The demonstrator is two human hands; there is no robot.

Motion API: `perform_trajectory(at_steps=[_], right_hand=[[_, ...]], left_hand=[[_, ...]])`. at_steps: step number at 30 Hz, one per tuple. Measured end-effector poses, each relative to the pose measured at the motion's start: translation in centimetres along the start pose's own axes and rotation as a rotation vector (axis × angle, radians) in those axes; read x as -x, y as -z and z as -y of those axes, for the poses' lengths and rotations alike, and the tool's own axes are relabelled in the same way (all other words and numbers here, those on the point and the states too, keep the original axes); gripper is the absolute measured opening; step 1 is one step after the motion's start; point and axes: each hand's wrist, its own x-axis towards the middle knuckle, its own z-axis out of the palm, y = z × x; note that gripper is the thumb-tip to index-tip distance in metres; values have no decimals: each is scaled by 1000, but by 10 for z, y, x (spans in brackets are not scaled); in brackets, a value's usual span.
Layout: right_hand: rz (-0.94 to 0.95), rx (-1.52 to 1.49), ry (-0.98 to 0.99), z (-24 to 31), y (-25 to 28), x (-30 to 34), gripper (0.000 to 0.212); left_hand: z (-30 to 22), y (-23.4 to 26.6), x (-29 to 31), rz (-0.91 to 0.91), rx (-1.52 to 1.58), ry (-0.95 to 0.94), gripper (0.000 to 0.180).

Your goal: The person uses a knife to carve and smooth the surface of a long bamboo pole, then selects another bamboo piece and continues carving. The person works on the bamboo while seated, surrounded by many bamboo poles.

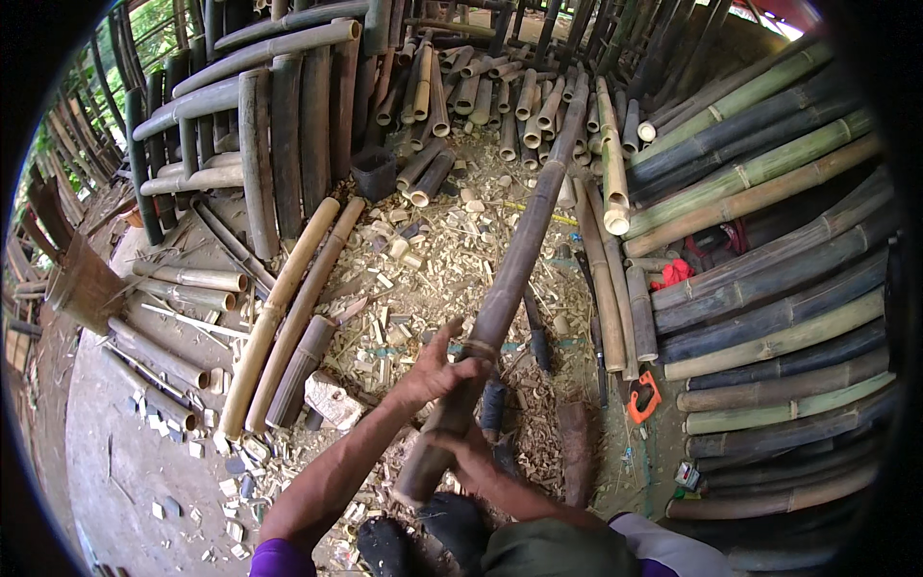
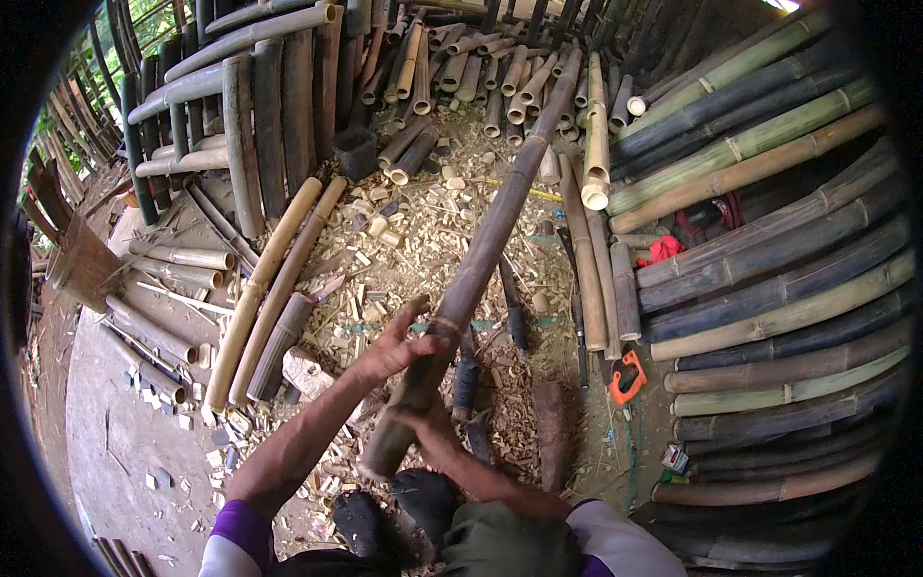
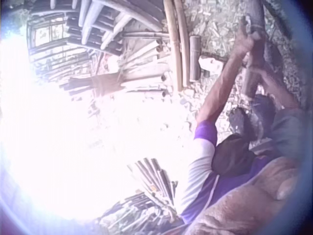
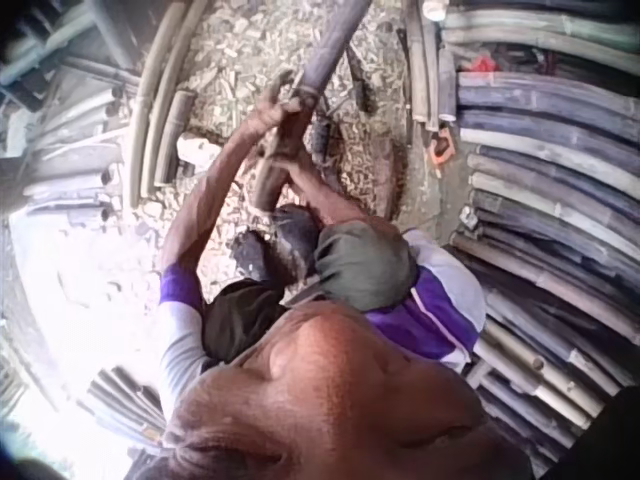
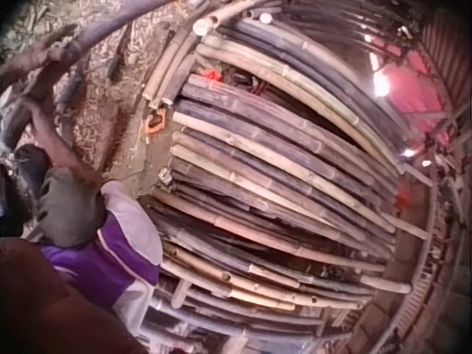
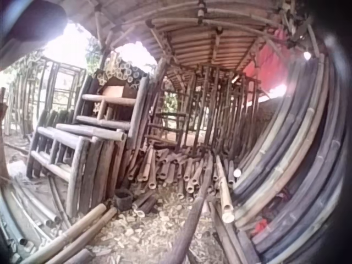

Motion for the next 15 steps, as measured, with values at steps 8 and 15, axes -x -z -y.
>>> perform_trajectory(at_steps=[8,15], right_hand=[[-149,108,123,48,31,-33,62],[151,-141,-22,60,49,-40,54]], left_hand=[[33,27,97,127,215,338,106],[56,-23,129,3,528,502,79]])
